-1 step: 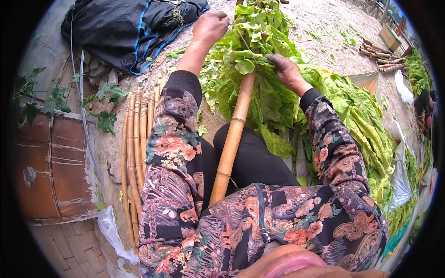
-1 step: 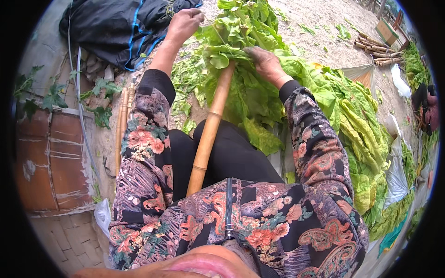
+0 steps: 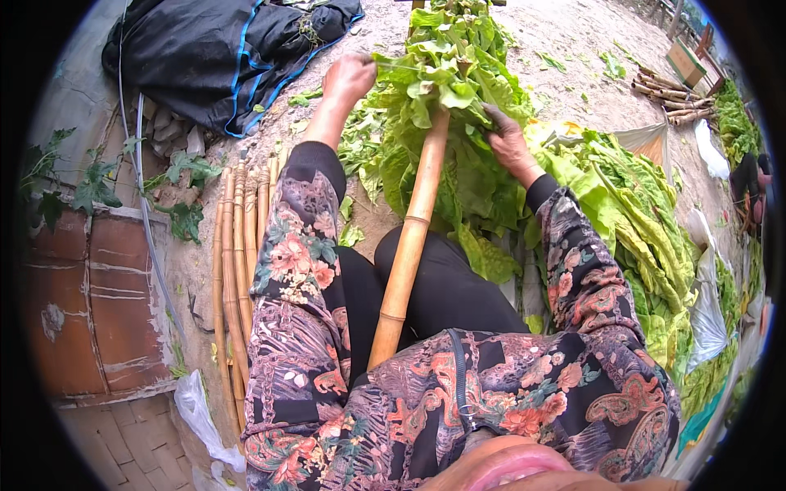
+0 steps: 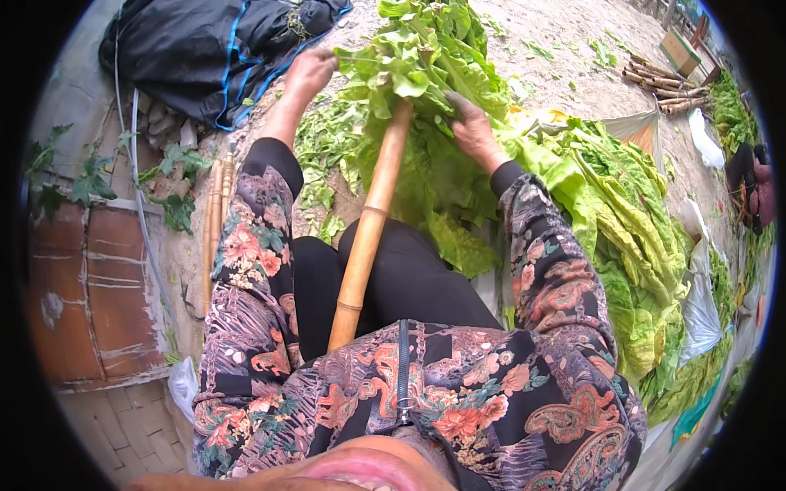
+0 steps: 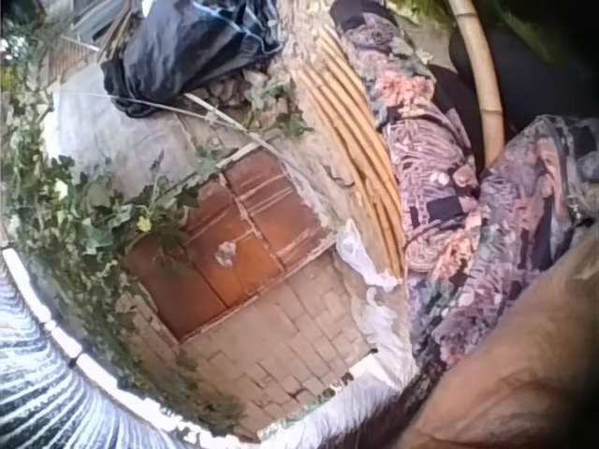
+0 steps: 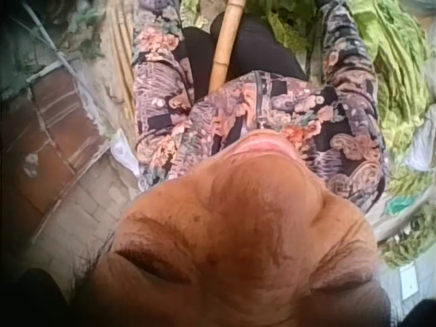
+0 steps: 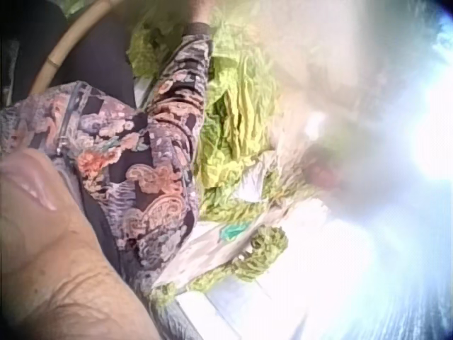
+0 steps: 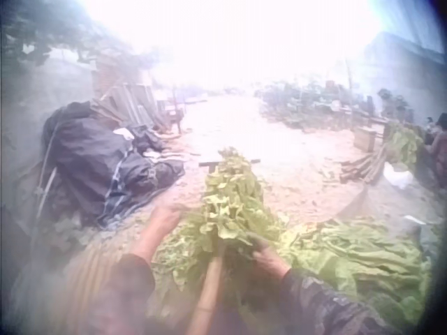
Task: The person sits on the ground and repeatedly places large green leaves onto a bamboo stick, then wraps and ties them with string to form bundles. The person handles the leaves and string by hand, arranging the leaves and securing them around the stick.
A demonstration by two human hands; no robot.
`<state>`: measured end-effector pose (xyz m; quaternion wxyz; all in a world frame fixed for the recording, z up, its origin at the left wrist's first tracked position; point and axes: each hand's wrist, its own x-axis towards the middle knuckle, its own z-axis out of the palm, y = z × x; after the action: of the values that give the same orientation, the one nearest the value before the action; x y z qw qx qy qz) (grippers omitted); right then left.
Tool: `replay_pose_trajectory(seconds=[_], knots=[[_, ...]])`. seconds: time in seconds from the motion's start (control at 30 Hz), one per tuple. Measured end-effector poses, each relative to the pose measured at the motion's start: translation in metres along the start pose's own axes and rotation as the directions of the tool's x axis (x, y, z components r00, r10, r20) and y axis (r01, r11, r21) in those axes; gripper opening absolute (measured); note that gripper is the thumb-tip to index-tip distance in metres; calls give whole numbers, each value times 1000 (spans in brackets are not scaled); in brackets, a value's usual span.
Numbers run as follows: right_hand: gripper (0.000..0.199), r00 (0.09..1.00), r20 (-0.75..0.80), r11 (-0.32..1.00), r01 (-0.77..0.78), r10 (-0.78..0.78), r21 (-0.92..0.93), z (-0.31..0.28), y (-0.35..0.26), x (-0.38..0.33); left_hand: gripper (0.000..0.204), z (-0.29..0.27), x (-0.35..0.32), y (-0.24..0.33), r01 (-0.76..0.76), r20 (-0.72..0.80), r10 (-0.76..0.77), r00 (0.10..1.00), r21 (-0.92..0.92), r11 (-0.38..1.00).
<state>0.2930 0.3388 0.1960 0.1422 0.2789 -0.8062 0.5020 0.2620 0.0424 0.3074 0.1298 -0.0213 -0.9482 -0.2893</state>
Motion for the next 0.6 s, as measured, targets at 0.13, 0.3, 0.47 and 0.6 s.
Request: replay_pose_trajectory(seconds=[0.13,0.3,0.47,0.6], knots=[[47,880,-101,737,-321,464,594,49,0,-31,30,134,-51,-50,158,409,-160,899,38,987],[50,872,-137,723,-292,471,626,52,-13,-37,37,150,-70,-13,7,463,65,884,-152,988],[44,971,-156,975,-156,181,160,1,-40,-25,21,44,-53,-19,229,217,-122,969,-585,778],[45,999,-19,999,-37,37,-27,-15,-66,-12,16,-26,-31,-7,80,31,-82,996,-702,708]])
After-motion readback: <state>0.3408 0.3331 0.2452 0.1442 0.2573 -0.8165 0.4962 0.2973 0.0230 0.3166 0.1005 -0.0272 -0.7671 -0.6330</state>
